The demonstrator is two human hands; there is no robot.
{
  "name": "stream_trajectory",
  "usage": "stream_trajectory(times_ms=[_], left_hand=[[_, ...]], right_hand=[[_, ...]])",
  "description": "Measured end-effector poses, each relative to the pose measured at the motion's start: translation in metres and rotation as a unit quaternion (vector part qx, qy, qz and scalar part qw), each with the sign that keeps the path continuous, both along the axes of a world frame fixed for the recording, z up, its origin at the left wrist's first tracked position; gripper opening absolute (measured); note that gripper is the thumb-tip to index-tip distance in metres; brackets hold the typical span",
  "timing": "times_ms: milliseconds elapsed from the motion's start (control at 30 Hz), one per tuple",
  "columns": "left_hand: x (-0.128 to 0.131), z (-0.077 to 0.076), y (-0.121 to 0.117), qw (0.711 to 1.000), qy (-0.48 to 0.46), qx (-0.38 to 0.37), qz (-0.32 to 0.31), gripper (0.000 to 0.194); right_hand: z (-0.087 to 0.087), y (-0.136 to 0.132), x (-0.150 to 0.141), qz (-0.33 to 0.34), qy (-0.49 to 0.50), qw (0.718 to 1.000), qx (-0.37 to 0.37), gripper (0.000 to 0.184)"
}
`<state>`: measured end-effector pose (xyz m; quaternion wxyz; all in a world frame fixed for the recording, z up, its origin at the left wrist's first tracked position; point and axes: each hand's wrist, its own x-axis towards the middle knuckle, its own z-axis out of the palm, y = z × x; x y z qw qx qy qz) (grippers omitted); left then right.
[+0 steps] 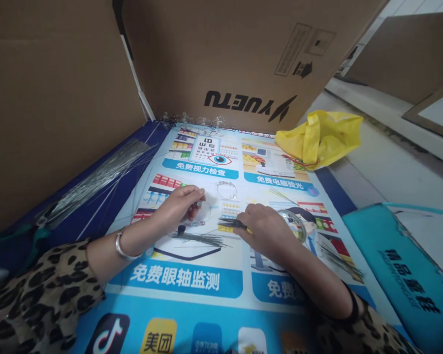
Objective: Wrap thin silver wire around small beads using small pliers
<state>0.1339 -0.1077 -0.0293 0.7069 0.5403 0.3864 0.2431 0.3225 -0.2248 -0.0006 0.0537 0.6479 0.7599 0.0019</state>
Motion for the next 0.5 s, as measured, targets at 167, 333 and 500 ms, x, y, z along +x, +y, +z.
stream_trajectory(times_ms=[167,333,500], left_hand=[[0.000,0.003,0.003,1.000,-0.012,-0.012,-0.014,0.031],[-0.001,0.004,0.003,1.000,-0.005,-0.003,-0.024,0.033],[-0.001,0.002,0.004,1.000,-0.013,-0.001,-0.026,0.031]], right_hand=[[0.000,-0.006,-0.004,0.055,-0.054,0.997,0.024,0.013],[-0.004,-0.012,-0.012,0.062,-0.083,0.994,0.031,0.011],[0.004,-0.013,-0.010,0.073,-0.081,0.994,0.030,0.009]])
